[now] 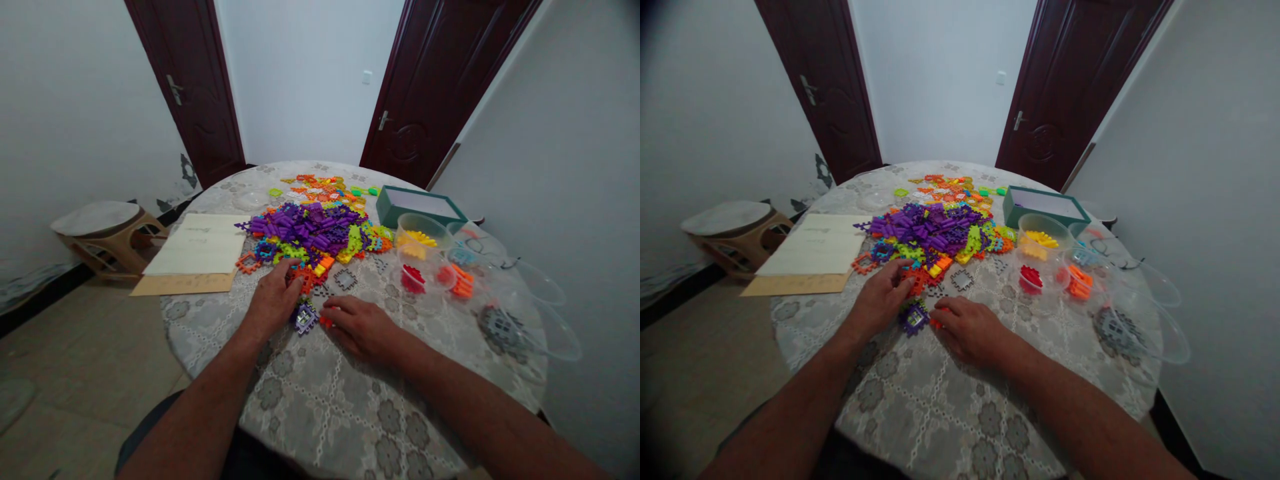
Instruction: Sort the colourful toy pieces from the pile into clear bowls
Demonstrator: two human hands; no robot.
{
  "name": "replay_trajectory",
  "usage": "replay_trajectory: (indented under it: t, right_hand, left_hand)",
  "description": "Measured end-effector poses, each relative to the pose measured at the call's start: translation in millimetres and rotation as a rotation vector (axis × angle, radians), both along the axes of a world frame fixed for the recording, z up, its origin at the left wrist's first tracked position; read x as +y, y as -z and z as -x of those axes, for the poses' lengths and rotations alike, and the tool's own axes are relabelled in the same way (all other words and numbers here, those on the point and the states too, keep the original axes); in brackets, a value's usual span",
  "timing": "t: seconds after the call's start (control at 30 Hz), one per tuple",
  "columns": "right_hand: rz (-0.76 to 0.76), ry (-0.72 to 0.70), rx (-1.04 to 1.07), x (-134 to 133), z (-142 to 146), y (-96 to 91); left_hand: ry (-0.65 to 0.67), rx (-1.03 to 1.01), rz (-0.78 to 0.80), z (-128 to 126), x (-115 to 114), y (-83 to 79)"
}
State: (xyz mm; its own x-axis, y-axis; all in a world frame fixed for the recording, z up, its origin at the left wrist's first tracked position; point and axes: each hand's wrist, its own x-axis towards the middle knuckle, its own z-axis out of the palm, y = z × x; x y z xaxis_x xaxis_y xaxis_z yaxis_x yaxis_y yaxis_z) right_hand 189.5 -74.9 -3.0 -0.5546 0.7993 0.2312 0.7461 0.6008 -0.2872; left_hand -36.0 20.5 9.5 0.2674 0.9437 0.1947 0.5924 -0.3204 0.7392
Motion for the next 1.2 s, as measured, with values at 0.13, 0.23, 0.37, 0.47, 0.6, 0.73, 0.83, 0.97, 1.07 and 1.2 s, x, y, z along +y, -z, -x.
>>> replay_trajectory:
  t: [0.13, 0.23, 0.37, 0.47, 0.6, 0.73, 0.83, 0.97, 1.07, 1.2]
  right_hand:
    - [0.091, 0.045, -0.054, 3.0, 4.1, 1.0]
    - [0.106, 0.048, -0.053, 2.9, -0.6, -1.9]
    - [-0.045, 0.092, 0.040, 4.9, -14.0, -11.5]
    - [-0.304, 0.279, 0.210, 9.4, -42.8, -30.8]
    - [-0.651, 0.685, 0.250, 10.6, -110.9, -56.9]
    - [-0.778, 1.051, 0.121, 5.8, -178.3, -55.0]
    - [-0.800, 1.138, 0.097, 6.8, -199.8, -44.5]
    - [-0.808, 0.939, 0.211, 14.9, -170.4, -40.3]
    - [-0.682, 0.645, 0.320, 16.8, -116.7, -36.1]
    - [-0.285, 0.348, 0.445, 8.8, -46.7, -19.2]
  left_hand:
    - [0.000, 0.010, 0.028, 0.7, 1.2, 0.1]
    - [-0.009, 0.051, 0.012, 1.5, 3.1, -0.1]
    - [-0.020, 0.146, -0.026, 1.7, 5.7, -3.2]
    - [-0.015, 0.187, -0.057, 1.5, 4.7, -8.3]
    - [-0.025, 0.212, -0.088, 1.1, 0.4, -15.2]
    - [0.009, 0.155, -0.097, -1.9, -4.2, -20.9]
    - [0.042, 0.119, -0.035, -7.0, -5.9, -21.1]
    - [0.070, -0.007, 0.097, -14.0, -5.5, -13.4]
    - [0.117, -0.095, 0.173, -17.1, -5.7, -9.1]
    - [0.254, -0.142, 0.174, -19.5, -11.7, -12.2]
